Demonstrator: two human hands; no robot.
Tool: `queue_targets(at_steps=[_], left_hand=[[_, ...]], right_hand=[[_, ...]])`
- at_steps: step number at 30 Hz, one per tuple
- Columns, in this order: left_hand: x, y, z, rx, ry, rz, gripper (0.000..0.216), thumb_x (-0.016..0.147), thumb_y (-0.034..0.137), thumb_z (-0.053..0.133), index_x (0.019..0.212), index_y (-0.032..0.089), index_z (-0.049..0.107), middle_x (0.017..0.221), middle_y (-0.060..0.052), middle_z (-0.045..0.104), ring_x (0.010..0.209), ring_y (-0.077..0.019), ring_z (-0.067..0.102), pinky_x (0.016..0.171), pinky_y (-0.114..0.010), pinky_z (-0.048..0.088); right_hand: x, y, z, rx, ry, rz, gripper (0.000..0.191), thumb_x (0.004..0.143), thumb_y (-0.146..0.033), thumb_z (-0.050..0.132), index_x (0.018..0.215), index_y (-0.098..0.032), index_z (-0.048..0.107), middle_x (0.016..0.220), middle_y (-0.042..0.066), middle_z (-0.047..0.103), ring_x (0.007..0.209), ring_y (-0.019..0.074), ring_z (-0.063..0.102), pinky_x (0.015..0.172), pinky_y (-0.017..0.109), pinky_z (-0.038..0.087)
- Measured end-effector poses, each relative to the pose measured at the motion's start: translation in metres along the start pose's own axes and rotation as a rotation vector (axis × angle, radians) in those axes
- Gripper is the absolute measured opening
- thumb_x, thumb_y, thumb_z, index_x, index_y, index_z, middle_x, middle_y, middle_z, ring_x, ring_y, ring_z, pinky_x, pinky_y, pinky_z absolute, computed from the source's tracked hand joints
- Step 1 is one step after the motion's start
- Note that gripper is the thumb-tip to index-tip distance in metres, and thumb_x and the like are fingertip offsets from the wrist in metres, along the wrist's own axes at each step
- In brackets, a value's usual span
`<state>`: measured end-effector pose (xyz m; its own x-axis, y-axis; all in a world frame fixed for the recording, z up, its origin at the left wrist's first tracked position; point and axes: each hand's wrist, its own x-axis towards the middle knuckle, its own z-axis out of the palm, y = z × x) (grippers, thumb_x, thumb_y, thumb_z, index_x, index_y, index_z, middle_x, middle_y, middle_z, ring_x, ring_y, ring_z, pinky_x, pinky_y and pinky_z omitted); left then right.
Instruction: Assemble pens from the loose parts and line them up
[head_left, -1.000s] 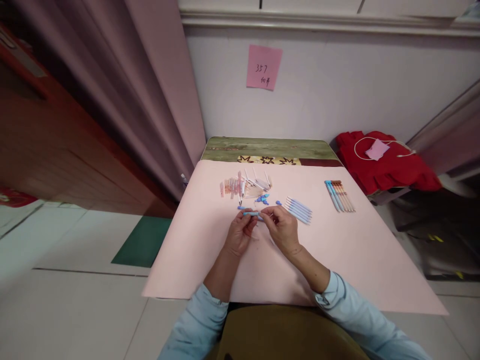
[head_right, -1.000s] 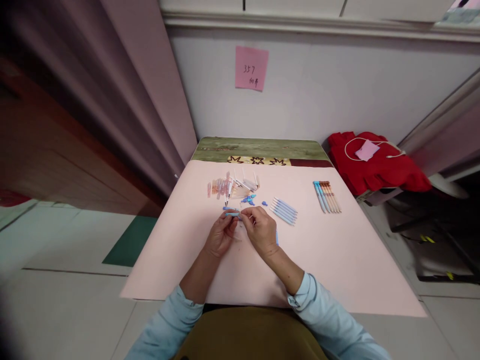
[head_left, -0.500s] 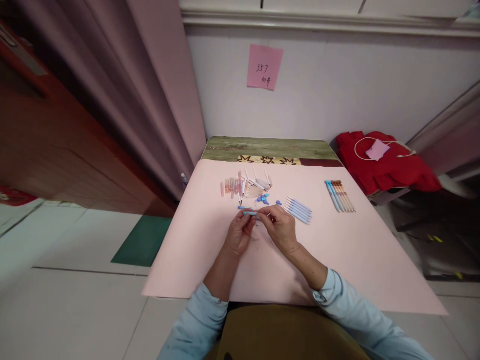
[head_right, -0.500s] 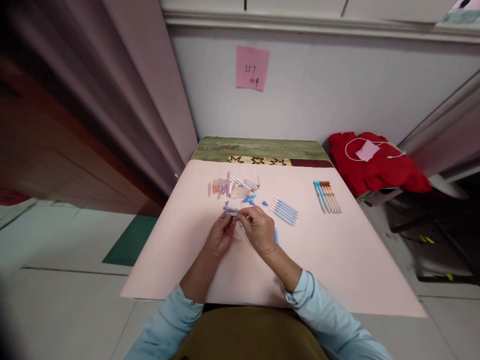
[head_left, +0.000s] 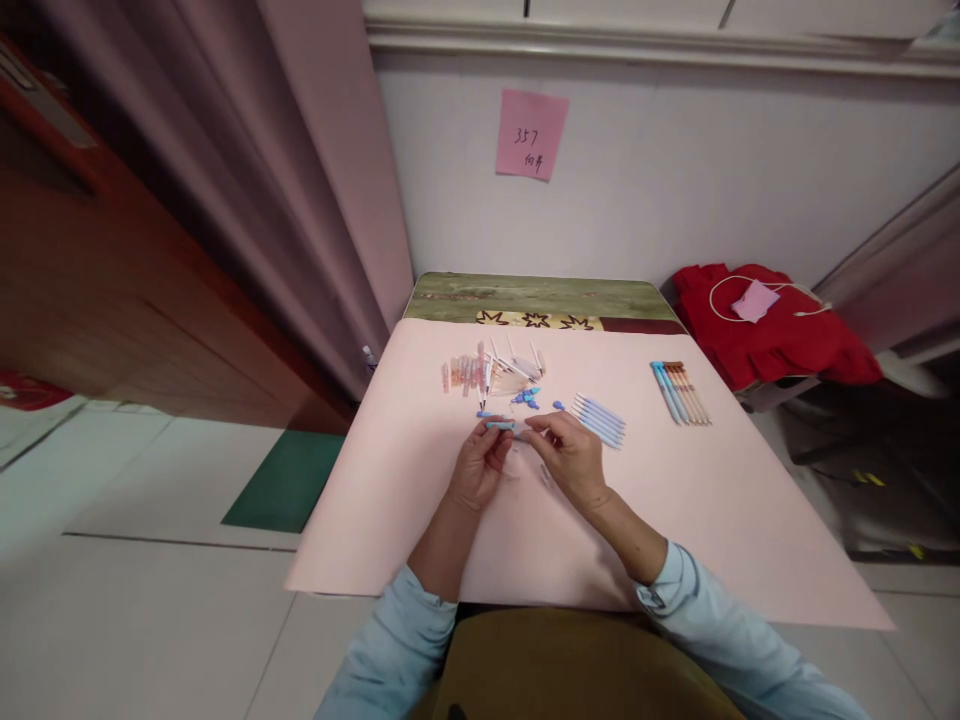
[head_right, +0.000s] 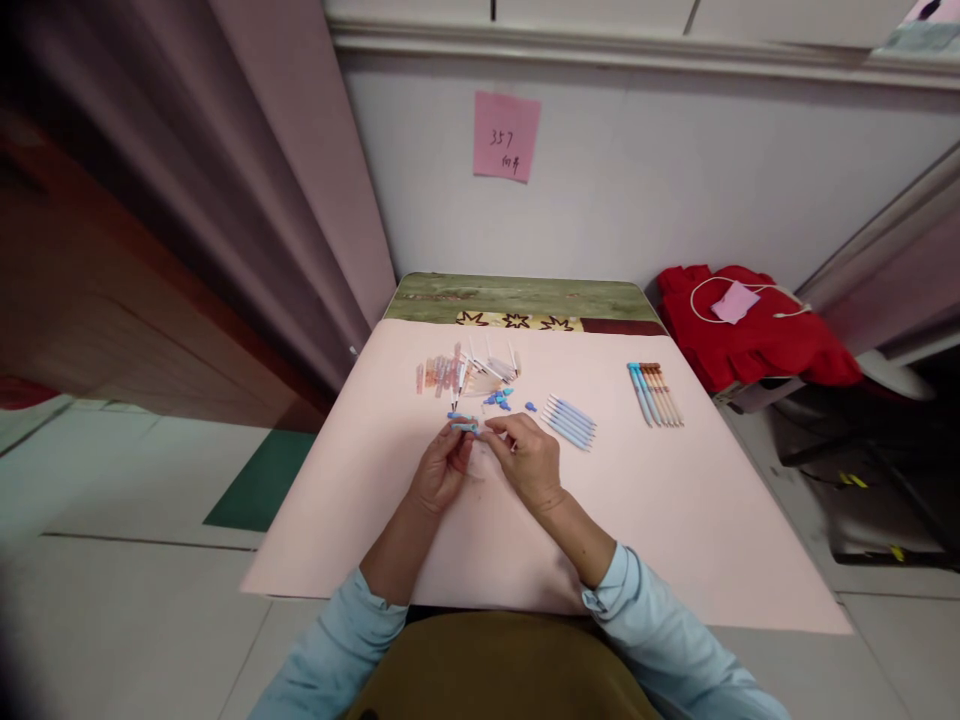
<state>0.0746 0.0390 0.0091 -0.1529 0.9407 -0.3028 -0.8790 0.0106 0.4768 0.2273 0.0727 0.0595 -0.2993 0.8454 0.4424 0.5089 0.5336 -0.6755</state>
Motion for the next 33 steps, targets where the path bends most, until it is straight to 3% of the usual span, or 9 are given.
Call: queue_targets(at_steps=[3,6,8,11,15,18,29,33], left_hand=[[0.001,-0.001,-0.001,0.014,0.003,-0.002,0.014,0.082,0.010,0.067,0.096,0.011,0.066,0.091,-0.007,0.073,0.069,-0.0105,0.070,0.064,-0.016,0.059],[0.001,-0.001,-0.002,0.022,-0.002,0.005,0.014,0.082,0.013,0.068,0.095,0.012,0.066,0.087,-0.006,0.073,0.065,-0.0102,0.069,0.059,-0.018,0.058],[0.002,-0.001,-0.003,0.011,-0.001,0.011,0.013,0.082,0.015,0.069,0.095,0.012,0.067,0.084,-0.005,0.072,0.064,-0.0097,0.068,0.058,-0.018,0.058],[0.004,0.000,-0.004,-0.045,0.017,0.004,0.009,0.083,0.018,0.068,0.091,0.013,0.067,0.079,-0.003,0.071,0.062,-0.0090,0.065,0.058,-0.019,0.057],[0.005,0.002,-0.004,-0.126,0.032,-0.012,0.008,0.087,0.020,0.065,0.085,0.012,0.067,0.074,-0.002,0.070,0.060,-0.0089,0.063,0.055,-0.020,0.055],[0.005,0.002,-0.004,-0.158,0.029,-0.018,0.011,0.088,0.022,0.064,0.083,0.012,0.067,0.074,-0.002,0.071,0.059,-0.0093,0.063,0.054,-0.020,0.054],[0.001,0.005,0.005,-0.135,0.146,-0.043,0.023,0.096,0.015,0.049,0.085,0.008,0.068,0.079,-0.007,0.074,0.060,-0.0094,0.067,0.057,-0.018,0.058],[-0.001,0.005,0.008,-0.099,0.131,-0.033,0.024,0.096,0.010,0.045,0.090,0.006,0.068,0.084,-0.009,0.075,0.062,-0.0087,0.068,0.059,-0.014,0.057]], right_hand=[[-0.003,0.021,-0.017,-0.031,0.070,0.055,0.023,0.090,-0.041,0.060,0.091,-0.023,0.073,0.087,0.003,0.072,0.065,0.0135,0.061,0.067,0.026,0.048],[-0.006,0.047,-0.039,-0.044,0.133,0.211,0.026,0.086,-0.044,0.061,0.090,-0.022,0.074,0.088,0.004,0.073,0.062,0.0143,0.060,0.065,0.028,0.049],[-0.008,0.061,-0.052,-0.077,0.086,0.339,0.024,0.083,-0.044,0.063,0.088,-0.023,0.074,0.084,0.002,0.073,0.061,0.0149,0.060,0.062,0.028,0.047],[-0.012,0.068,-0.062,-0.185,-0.093,0.439,0.018,0.081,-0.039,0.063,0.082,-0.025,0.075,0.077,-0.001,0.072,0.062,0.0154,0.061,0.058,0.026,0.042],[-0.016,0.058,-0.059,-0.345,-0.307,0.350,0.012,0.081,-0.031,0.063,0.080,-0.028,0.074,0.081,-0.002,0.072,0.072,0.0159,0.062,0.060,0.025,0.037],[-0.017,0.049,-0.052,-0.444,-0.384,0.301,0.012,0.083,-0.031,0.062,0.084,-0.029,0.074,0.088,-0.002,0.071,0.075,0.0151,0.061,0.061,0.025,0.035],[-0.019,0.052,-0.040,-0.604,-0.464,0.256,0.015,0.088,-0.028,0.058,0.087,-0.029,0.073,0.095,0.000,0.070,0.073,0.0142,0.061,0.055,0.025,0.030],[-0.018,0.044,-0.042,-0.574,-0.378,0.252,0.017,0.087,-0.029,0.056,0.088,-0.024,0.072,0.091,0.003,0.069,0.069,0.0152,0.061,0.055,0.026,0.031]])
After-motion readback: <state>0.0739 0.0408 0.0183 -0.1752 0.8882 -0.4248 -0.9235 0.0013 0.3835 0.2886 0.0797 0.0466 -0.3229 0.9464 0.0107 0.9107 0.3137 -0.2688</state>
